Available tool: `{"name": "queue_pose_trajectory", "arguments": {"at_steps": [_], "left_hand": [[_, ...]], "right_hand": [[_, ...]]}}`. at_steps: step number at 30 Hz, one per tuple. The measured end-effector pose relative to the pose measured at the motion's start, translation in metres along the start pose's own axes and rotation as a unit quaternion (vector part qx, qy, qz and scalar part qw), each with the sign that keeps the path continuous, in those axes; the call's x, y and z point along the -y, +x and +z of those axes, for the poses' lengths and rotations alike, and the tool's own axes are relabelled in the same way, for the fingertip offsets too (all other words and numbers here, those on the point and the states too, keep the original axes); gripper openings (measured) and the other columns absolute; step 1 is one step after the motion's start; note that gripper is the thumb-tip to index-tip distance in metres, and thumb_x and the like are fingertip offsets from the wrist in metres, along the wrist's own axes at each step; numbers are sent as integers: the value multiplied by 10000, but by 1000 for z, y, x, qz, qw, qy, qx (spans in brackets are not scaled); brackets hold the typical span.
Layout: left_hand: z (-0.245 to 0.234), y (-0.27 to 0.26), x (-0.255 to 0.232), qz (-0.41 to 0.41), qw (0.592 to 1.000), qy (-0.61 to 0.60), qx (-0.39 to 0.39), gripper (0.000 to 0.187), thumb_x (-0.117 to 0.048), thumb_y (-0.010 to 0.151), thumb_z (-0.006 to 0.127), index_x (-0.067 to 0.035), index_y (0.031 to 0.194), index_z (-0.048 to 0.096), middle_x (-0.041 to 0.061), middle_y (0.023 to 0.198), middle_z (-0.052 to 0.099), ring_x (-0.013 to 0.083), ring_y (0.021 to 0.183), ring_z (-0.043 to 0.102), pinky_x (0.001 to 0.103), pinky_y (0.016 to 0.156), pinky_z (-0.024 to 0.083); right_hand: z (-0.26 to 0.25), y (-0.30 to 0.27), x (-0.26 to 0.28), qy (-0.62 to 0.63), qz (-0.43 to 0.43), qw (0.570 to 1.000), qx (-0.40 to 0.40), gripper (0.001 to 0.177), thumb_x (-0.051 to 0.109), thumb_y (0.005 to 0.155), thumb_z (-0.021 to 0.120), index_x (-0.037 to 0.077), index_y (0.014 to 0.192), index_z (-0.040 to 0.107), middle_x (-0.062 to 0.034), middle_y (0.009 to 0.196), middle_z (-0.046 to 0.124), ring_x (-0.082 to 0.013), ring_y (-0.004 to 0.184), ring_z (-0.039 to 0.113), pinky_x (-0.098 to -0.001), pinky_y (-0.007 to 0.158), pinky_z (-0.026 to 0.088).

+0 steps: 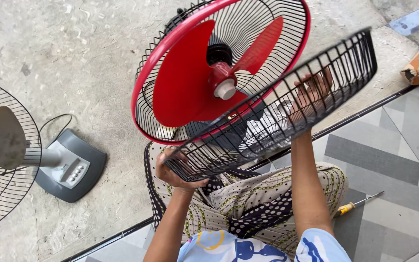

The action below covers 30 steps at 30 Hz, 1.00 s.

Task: The person removes the red fan blades from a red and black electric fan, wipes the hub with a cloth, and then reattaches the blades. They then place the front grill over the blades and secure it with a screwdriver.

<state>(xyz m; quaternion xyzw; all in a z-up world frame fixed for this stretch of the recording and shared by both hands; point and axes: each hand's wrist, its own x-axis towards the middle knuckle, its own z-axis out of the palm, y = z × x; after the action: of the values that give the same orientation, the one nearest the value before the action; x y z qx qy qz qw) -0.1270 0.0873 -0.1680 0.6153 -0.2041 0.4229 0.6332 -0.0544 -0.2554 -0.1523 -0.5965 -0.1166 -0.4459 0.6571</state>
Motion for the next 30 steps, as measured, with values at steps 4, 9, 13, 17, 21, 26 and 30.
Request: {"name": "queue_pose_trajectory", "arguments": {"at_steps": [4, 9, 13, 17, 21, 26, 30], "left_hand": [[-4, 6, -2, 8, 997, 67, 30, 1115, -734, 665, 822, -172, 1476, 302, 48, 1041, 551, 151, 862, 583, 309, 743, 502], [-4, 13, 1, 2, 997, 74, 35, 1137, -761, 630, 811, -153, 1460, 327, 63, 1012, 563, 179, 844, 589, 351, 776, 500], [-5, 13, 9, 14, 996, 73, 41, 1156, -728, 629, 831, -152, 1484, 307, 60, 1008, 553, 194, 872, 576, 367, 784, 473], [-9, 9, 16, -28, 996, 54, 64, 1169, -690, 626, 886, -161, 1491, 304, 49, 1009, 549, 152, 853, 568, 316, 743, 485], [-7, 6, 20, -22, 997, 60, 47, 1140, -668, 656, 874, -180, 1506, 292, 49, 1056, 532, 188, 927, 599, 322, 793, 547], [-9, 5, 21, -45, 998, 29, 38, 1169, -664, 663, 895, -164, 1519, 274, 40, 1071, 544, 158, 922, 618, 282, 776, 567], [-12, 6, 25, -6, 999, 51, 16, 1175, -692, 631, 845, -171, 1531, 298, 60, 1141, 515, 197, 960, 584, 301, 779, 568]], "right_hand": [[-9, -19, -10, 3, 21, 1000, 12, 528, 345, 1105, 556, 67, 1531, 417, -93, 1355, 582, -223, 1232, 582, -386, 1101, 521], [-23, -35, -28, 31, 67, 997, -8, 515, 333, 1107, 537, 65, 1529, 417, -105, 1354, 588, -229, 1224, 590, -381, 1103, 521], [-24, -41, -38, 47, 86, 995, -13, 505, 324, 1108, 521, 63, 1527, 417, -115, 1353, 592, -233, 1217, 596, -377, 1105, 522], [-18, -40, -46, 66, 99, 993, -18, 495, 314, 1110, 506, 61, 1526, 418, -125, 1353, 597, -238, 1210, 602, -373, 1107, 522], [-10, -31, -51, 84, 103, 991, -22, 486, 305, 1111, 491, 59, 1524, 418, -135, 1352, 602, -242, 1204, 608, -368, 1108, 523], [-9, -33, -51, 94, 110, 989, -26, 475, 293, 1113, 472, 57, 1522, 418, -147, 1352, 608, -248, 1195, 615, -363, 1110, 524], [-11, -38, -52, 115, 126, 984, -52, 468, 284, 1114, 456, 56, 1521, 418, -157, 1351, 612, -252, 1188, 621, -359, 1112, 524]]}}
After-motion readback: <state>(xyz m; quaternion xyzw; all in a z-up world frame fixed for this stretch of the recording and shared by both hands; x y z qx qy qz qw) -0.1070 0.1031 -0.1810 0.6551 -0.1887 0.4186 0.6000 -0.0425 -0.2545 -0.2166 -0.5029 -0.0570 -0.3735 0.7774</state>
